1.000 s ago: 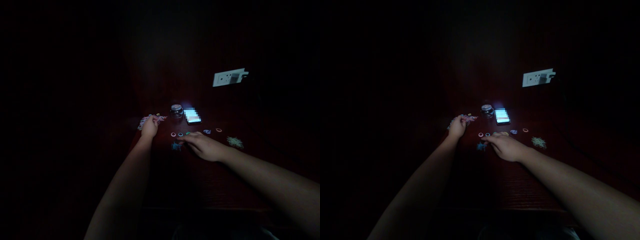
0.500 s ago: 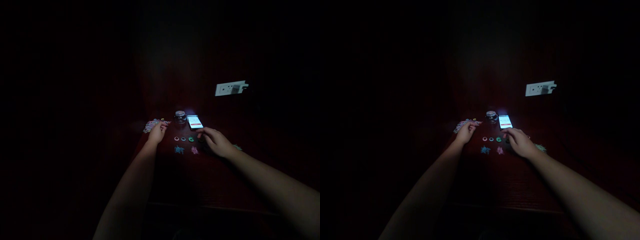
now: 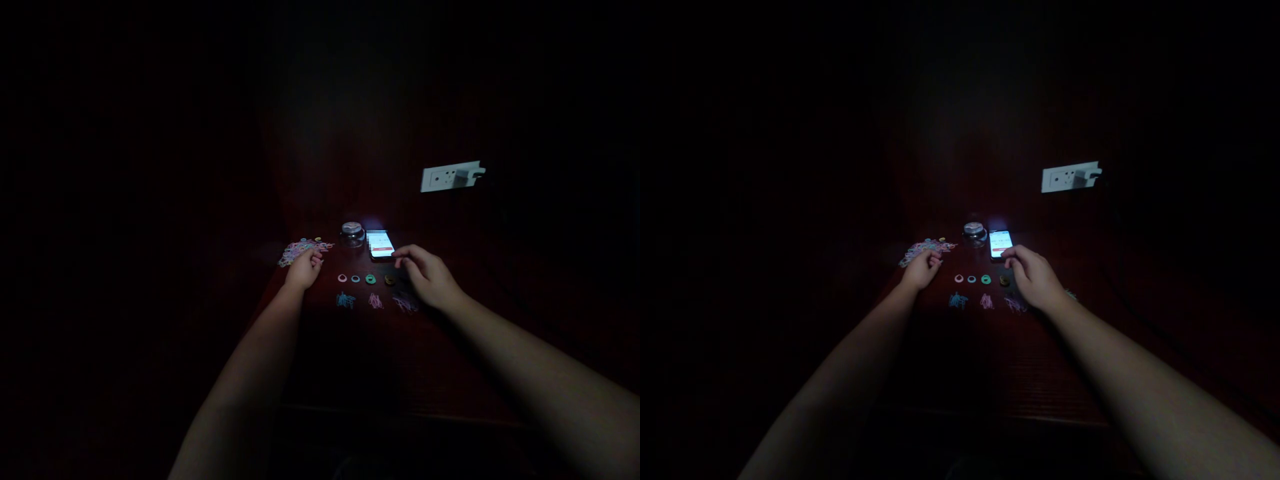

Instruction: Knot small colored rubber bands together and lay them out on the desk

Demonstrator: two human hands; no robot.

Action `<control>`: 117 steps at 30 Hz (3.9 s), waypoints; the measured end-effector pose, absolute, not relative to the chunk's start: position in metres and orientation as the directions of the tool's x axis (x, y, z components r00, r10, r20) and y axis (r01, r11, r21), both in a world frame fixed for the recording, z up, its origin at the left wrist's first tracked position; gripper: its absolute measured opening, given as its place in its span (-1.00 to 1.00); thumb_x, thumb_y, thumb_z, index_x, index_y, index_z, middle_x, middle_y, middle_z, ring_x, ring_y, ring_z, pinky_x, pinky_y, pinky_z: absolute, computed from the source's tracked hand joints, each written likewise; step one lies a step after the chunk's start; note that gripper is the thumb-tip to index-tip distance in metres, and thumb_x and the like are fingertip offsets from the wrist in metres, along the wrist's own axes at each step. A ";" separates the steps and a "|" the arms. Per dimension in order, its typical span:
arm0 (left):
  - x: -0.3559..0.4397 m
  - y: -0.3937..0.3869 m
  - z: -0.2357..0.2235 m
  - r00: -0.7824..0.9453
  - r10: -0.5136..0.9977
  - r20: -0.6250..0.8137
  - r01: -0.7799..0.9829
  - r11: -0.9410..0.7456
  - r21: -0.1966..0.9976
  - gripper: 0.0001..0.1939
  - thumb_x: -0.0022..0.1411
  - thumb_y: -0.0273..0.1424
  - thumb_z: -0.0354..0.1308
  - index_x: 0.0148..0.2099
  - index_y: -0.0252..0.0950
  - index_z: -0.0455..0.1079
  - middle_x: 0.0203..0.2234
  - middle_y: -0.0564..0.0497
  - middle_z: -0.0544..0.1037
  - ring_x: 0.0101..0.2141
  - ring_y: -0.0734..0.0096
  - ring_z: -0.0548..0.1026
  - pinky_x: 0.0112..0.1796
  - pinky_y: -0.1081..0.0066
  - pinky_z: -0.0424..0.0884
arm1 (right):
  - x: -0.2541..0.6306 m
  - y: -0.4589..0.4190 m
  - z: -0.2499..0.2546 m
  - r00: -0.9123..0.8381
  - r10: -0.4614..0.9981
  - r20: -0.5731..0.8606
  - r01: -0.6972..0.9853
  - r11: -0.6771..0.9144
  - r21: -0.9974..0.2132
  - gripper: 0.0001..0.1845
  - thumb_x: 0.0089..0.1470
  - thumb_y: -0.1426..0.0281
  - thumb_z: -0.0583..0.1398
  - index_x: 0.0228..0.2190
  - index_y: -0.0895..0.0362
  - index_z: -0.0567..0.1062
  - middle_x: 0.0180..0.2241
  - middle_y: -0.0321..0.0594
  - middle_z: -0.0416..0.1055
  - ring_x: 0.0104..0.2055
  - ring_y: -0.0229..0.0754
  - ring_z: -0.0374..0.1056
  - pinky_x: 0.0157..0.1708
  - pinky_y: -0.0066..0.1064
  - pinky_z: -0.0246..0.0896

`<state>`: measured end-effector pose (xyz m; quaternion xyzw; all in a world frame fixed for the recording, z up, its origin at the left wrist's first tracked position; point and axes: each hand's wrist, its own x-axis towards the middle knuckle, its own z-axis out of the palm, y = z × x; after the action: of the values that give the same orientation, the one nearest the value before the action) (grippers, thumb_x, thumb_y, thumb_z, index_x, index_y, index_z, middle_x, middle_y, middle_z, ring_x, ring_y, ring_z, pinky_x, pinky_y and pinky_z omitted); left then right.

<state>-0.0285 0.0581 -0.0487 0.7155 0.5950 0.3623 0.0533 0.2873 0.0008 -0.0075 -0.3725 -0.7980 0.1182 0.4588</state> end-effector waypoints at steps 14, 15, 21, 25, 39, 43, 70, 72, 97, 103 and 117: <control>-0.002 0.011 -0.038 -0.082 0.912 0.401 0.934 -0.071 0.351 -0.79 0.30 -0.47 -0.01 -0.15 -0.24 0.45 -0.12 -0.11 0.48 -0.16 0.26 0.46 -0.04 0.31 0.34 | 0.281 -0.004 -0.009 -0.313 0.730 0.607 0.502 0.670 -0.547 -0.78 0.12 0.37 0.09 -0.32 0.14 0.53 -0.45 -0.21 0.52 -0.53 -0.20 0.33 -0.51 -0.41 0.15; 0.000 0.009 -0.038 -0.092 0.915 0.392 0.934 -0.057 0.352 -0.80 0.30 -0.46 -0.01 -0.16 -0.24 0.45 -0.14 -0.11 0.48 -0.18 0.26 0.47 -0.06 0.31 0.34 | 0.280 -0.004 -0.008 -0.312 0.729 0.609 0.498 0.671 -0.549 -0.78 0.12 0.37 0.09 -0.32 0.15 0.53 -0.45 -0.21 0.51 -0.53 -0.21 0.33 -0.51 -0.41 0.14; 0.005 0.010 -0.037 -0.127 0.916 0.380 0.913 -0.042 0.407 -0.83 0.30 -0.46 0.01 -0.20 -0.26 0.44 -0.24 -0.11 0.54 -0.21 0.28 0.48 -0.11 0.35 0.34 | 0.274 -0.009 -0.003 -0.381 0.707 0.595 0.479 0.702 -0.527 -0.79 0.11 0.40 0.09 -0.35 0.15 0.52 -0.54 -0.26 0.45 -0.54 -0.22 0.31 -0.49 -0.41 0.12; -0.002 0.013 -0.037 -0.100 0.919 0.382 0.865 -0.110 0.490 -0.85 0.24 -0.51 0.06 -0.22 -0.25 0.44 -0.28 -0.04 0.56 -0.25 0.35 0.49 -0.16 0.40 0.35 | 0.269 -0.014 -0.001 -0.425 0.697 0.578 0.487 0.714 -0.503 -0.79 0.13 0.42 0.07 -0.35 0.14 0.51 -0.47 -0.24 0.49 -0.51 -0.24 0.31 -0.48 -0.43 0.11; -0.018 0.029 -0.043 -0.166 0.940 0.299 0.631 -0.132 0.765 -0.70 -0.03 -0.50 0.35 -0.18 -0.31 0.45 -0.31 -0.02 0.55 -0.45 0.50 0.51 -0.33 0.46 0.44 | 0.275 0.000 -0.012 -0.445 0.645 0.622 0.470 0.759 -0.451 -0.81 0.13 0.41 0.09 -0.38 0.16 0.50 -0.52 -0.27 0.43 -0.53 -0.28 0.29 -0.49 -0.44 0.10; -0.018 0.030 -0.040 -0.154 0.930 0.333 0.583 -0.186 0.791 -0.76 0.03 -0.49 0.29 -0.19 -0.33 0.44 -0.34 -0.03 0.57 -0.42 0.46 0.54 -0.29 0.42 0.47 | 0.275 -0.001 -0.012 -0.435 0.648 0.625 0.464 0.756 -0.461 -0.81 0.11 0.42 0.09 -0.37 0.17 0.51 -0.52 -0.26 0.44 -0.52 -0.27 0.30 -0.49 -0.45 0.10; 0.060 -0.026 -0.017 0.337 0.814 0.472 0.525 -0.579 0.624 -0.78 0.06 -0.42 0.31 -0.42 -0.27 0.27 -0.48 0.09 0.49 -0.45 0.50 0.44 -0.39 0.51 0.33 | 0.267 -0.005 -0.012 -0.591 0.638 0.493 0.388 0.761 -0.520 -0.86 0.13 0.41 0.15 -0.36 0.15 0.52 -0.51 -0.29 0.41 -0.49 -0.30 0.26 -0.47 -0.48 0.12; 0.059 -0.025 -0.017 0.347 0.807 0.478 0.518 -0.590 0.620 -0.79 0.06 -0.44 0.31 -0.42 -0.27 0.28 -0.47 0.09 0.49 -0.44 0.50 0.44 -0.39 0.52 0.33 | 0.267 -0.009 -0.010 -0.610 0.642 0.463 0.366 0.747 -0.555 -0.87 0.11 0.40 0.16 -0.34 0.16 0.51 -0.52 -0.31 0.40 -0.51 -0.32 0.24 -0.50 -0.49 0.11; 0.065 -0.025 -0.015 0.275 0.780 0.563 0.390 -0.625 0.676 -0.81 0.09 -0.47 0.26 -0.21 -0.27 0.37 -0.23 -0.03 0.48 -0.39 0.50 0.52 -0.33 0.46 0.45 | 0.265 -0.010 -0.012 -0.555 0.682 0.477 0.329 0.706 -0.627 -0.87 0.14 0.40 0.14 -0.39 0.15 0.49 -0.52 -0.29 0.40 -0.51 -0.30 0.23 -0.51 -0.47 0.10; 0.063 -0.021 -0.020 0.246 0.826 0.508 0.396 -0.564 0.725 -0.77 0.06 -0.46 0.29 -0.20 -0.28 0.38 -0.29 -0.02 0.52 -0.38 0.50 0.53 -0.33 0.49 0.43 | 0.265 -0.010 -0.012 -0.547 0.678 0.491 0.346 0.717 -0.605 -0.88 0.11 0.43 0.15 -0.39 0.16 0.50 -0.53 -0.30 0.39 -0.52 -0.32 0.22 -0.52 -0.48 0.08; 0.063 -0.022 -0.020 0.270 0.843 0.465 0.318 -0.534 0.783 -0.73 0.12 -0.47 0.24 -0.11 -0.28 0.31 -0.37 0.01 0.54 -0.39 0.52 0.50 -0.33 0.51 0.41 | 0.265 -0.011 -0.009 -0.533 0.685 0.497 0.371 0.717 -0.590 -0.84 0.16 0.41 0.11 -0.41 0.16 0.46 -0.51 -0.29 0.38 -0.49 -0.31 0.24 -0.48 -0.46 0.10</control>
<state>0.0633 -0.0217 -0.0204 0.7444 0.3899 0.4614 0.2845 0.2648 -0.0106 -0.0089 -0.3108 -0.8495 0.2118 0.3700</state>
